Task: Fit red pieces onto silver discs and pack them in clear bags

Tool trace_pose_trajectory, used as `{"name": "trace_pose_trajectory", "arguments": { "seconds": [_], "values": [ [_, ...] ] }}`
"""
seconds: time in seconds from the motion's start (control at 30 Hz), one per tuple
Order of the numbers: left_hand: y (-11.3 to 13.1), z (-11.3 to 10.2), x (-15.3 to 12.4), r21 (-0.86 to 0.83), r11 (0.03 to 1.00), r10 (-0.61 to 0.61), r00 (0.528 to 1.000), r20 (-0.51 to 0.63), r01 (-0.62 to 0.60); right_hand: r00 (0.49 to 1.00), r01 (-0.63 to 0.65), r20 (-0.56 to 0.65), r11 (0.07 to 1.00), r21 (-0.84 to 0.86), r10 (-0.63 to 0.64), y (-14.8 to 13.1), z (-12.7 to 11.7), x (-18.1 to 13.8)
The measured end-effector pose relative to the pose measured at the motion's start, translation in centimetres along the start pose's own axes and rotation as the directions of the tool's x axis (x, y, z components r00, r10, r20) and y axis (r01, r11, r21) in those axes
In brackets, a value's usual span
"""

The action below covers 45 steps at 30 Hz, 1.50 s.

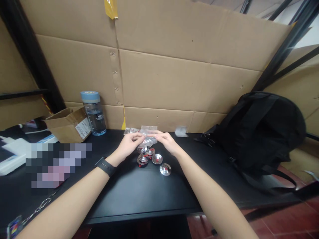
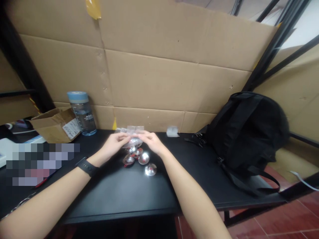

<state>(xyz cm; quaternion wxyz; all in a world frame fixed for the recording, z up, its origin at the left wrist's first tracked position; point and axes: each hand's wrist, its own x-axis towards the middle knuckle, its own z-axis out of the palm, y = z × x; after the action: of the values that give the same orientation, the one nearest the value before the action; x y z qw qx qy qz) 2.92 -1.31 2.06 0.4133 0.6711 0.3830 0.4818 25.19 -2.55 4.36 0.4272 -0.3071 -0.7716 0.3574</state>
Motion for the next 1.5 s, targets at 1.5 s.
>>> {"name": "trace_pose_trajectory", "arguments": {
  "seconds": [1.5],
  "values": [
    [-1.0,0.0,0.2,0.229,0.973,0.011,0.998,0.068,-0.027,0.819,-0.574,-0.521,0.316,-0.756,0.241,10.3,-12.2,-4.2]
  ]
}}
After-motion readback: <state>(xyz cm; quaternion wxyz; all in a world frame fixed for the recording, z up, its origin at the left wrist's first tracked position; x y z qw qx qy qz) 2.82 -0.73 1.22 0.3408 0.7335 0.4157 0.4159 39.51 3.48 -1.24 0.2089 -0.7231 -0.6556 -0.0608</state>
